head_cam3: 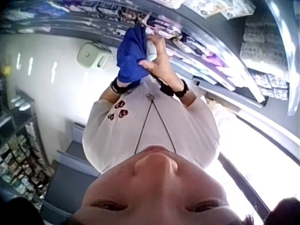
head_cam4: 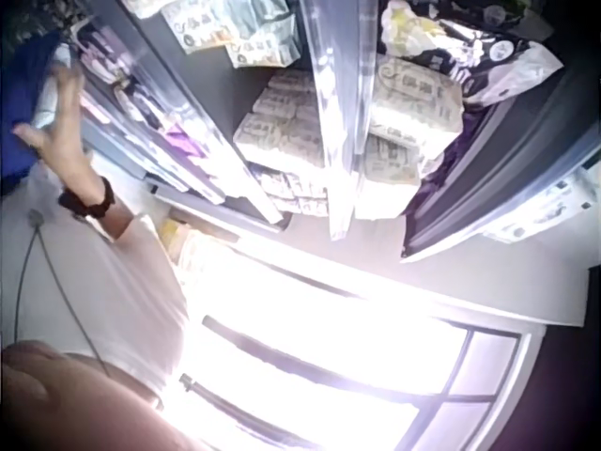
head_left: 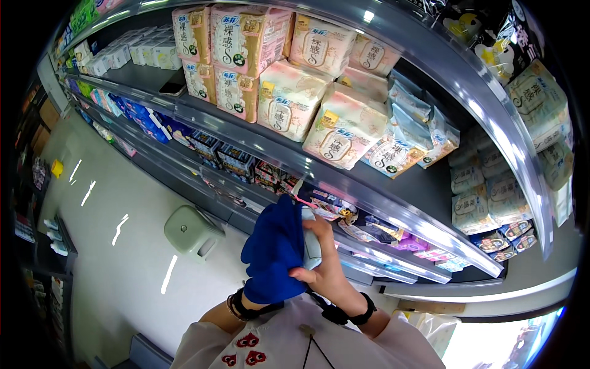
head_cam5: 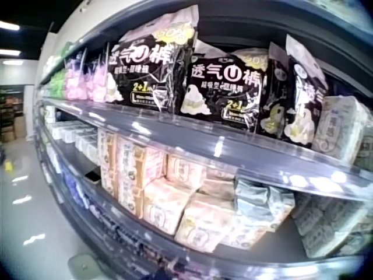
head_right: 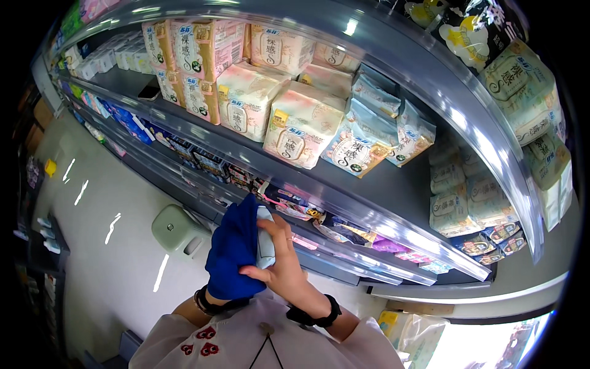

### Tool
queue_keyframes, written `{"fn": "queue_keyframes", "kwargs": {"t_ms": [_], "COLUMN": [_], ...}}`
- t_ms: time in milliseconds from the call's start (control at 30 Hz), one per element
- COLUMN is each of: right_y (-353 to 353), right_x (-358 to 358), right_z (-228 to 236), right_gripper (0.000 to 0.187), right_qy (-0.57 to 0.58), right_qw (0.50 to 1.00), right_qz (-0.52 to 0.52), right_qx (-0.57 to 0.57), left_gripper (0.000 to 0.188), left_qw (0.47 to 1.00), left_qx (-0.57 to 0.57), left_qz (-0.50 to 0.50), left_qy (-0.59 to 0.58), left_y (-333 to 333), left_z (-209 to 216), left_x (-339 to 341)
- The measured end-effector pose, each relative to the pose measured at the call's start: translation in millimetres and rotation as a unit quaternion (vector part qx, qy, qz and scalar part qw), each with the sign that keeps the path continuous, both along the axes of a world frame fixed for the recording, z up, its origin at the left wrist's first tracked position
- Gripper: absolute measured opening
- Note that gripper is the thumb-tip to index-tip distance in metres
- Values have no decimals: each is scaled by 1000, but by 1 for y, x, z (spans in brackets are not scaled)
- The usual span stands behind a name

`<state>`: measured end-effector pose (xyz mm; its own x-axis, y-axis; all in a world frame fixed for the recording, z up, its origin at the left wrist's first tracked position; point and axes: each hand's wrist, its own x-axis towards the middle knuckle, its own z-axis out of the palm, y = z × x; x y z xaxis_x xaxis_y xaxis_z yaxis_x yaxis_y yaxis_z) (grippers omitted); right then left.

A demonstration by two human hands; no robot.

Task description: The recorder is picking up packages of sanitary pads from a pile on the floor and placing them neatly on the supermarket shelves.

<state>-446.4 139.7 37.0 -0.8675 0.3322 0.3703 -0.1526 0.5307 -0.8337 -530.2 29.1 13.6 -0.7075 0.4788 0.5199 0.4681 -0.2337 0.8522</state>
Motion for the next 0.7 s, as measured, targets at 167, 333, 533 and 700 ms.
{"fn": "queue_keyframes", "kwargs": {"t_ms": [167,333,533,700], "right_y": [23,20,23,24], "right_x": [7,10,2,3], "right_z": [-15,12,5,5], "right_gripper": [74,98,69,26], "right_qy": [14,66,95,223], "right_qw": [995,867,801,951], "right_qz": [29,27,-13,-168], "right_qx": [-99,-494,-591,-135], "left_gripper": [71,80,70,64], "left_qw": [928,991,842,975], "left_qx": [-319,42,123,-6], "left_qz": [-11,-105,-317,-217], "left_qy": [191,-72,-418,-52], "left_y": [-28,-20,-8,-18], "left_z": [54,23,20,16], "left_x": [-36,-42,-10,-1]}}
